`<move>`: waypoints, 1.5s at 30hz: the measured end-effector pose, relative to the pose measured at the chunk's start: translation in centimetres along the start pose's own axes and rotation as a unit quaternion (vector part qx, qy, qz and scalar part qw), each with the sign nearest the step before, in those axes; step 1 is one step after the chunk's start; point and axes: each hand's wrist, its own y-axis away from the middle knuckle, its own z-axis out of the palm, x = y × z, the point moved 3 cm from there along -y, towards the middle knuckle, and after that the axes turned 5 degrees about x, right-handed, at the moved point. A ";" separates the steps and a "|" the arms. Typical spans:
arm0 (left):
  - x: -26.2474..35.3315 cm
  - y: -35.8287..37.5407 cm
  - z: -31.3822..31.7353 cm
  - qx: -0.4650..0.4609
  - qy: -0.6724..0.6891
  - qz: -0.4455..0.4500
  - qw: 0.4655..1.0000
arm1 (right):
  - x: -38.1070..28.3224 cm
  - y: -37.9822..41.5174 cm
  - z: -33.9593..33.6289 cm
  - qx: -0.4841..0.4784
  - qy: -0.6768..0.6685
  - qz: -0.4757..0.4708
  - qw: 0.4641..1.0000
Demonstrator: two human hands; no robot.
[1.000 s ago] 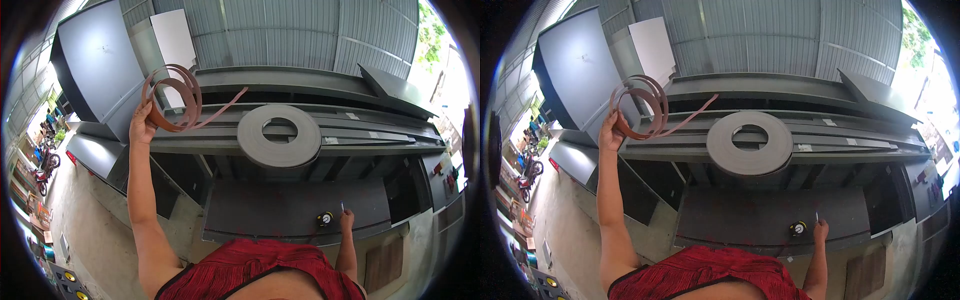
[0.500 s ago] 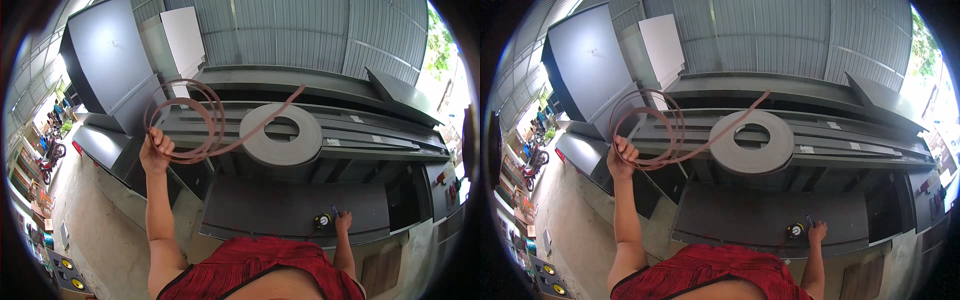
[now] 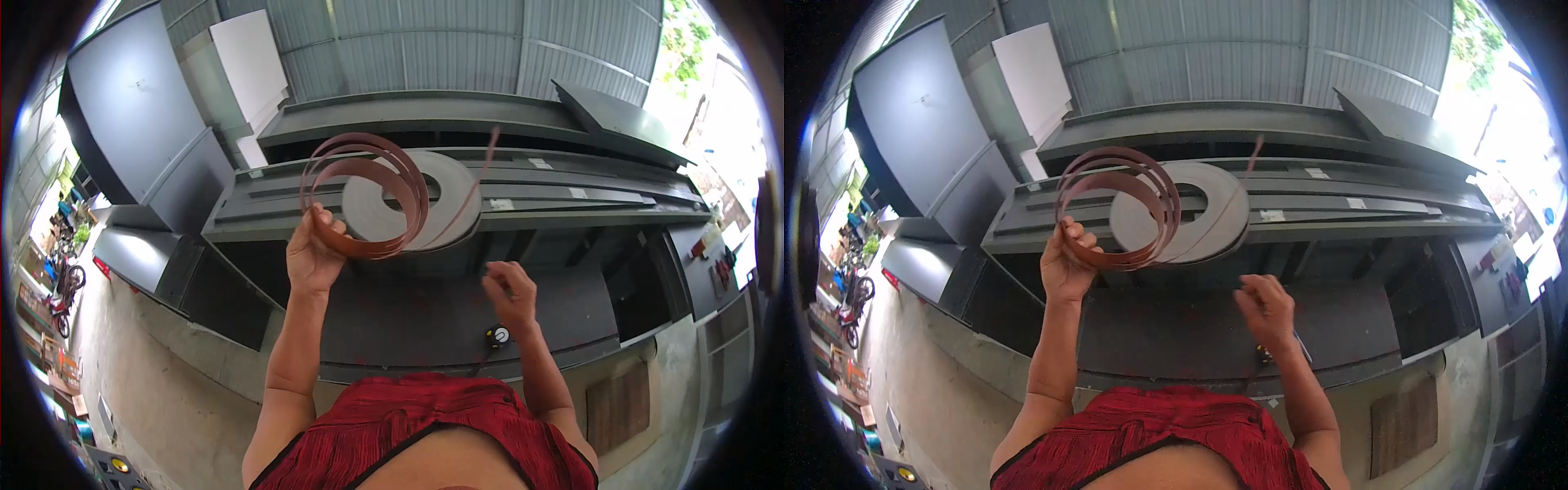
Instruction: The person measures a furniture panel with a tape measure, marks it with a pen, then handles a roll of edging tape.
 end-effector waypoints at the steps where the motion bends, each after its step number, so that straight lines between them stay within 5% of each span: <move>1: -0.8 -0.3 -0.7 0.027 -0.001 -0.001 1.000 | -1.7 -0.3 0.4 -0.008 -0.004 -0.026 1.000; 5: -3.9 -0.4 -1.3 0.112 -0.002 -0.016 0.994 | -5.3 -1.8 1.3 -0.002 0.052 -0.203 0.978; 7: -5.2 -0.2 -1.1 0.144 0.004 -0.024 0.989 | -6.0 -2.4 1.9 -0.020 0.082 -0.214 0.973; 21: -7.8 0.8 -3.3 0.259 0.011 -0.068 0.963 | -1.5 -4.1 3.8 -0.163 0.057 -0.128 0.977; 27: -8.3 1.2 -4.1 0.257 -0.007 -0.072 0.964 | -0.2 -4.5 5.0 -0.288 0.020 -0.069 0.955; 29: -8.1 1.3 -6.5 0.173 0.026 -0.079 0.981 | 0.3 -4.3 5.4 -0.307 0.013 -0.083 0.948; 36: -7.0 2.7 -3.9 -0.015 0.020 -0.067 0.997 | 1.7 -3.7 3.9 -0.109 -0.207 0.108 0.966; 42: -7.5 3.0 -3.5 0.005 -0.015 -0.050 0.999 | -0.2 -3.6 3.3 -0.169 -0.139 0.229 0.948; 45: -8.0 3.1 -3.2 0.027 -0.010 -0.054 0.998 | 0.0 -3.7 4.3 -0.183 -0.030 0.202 0.962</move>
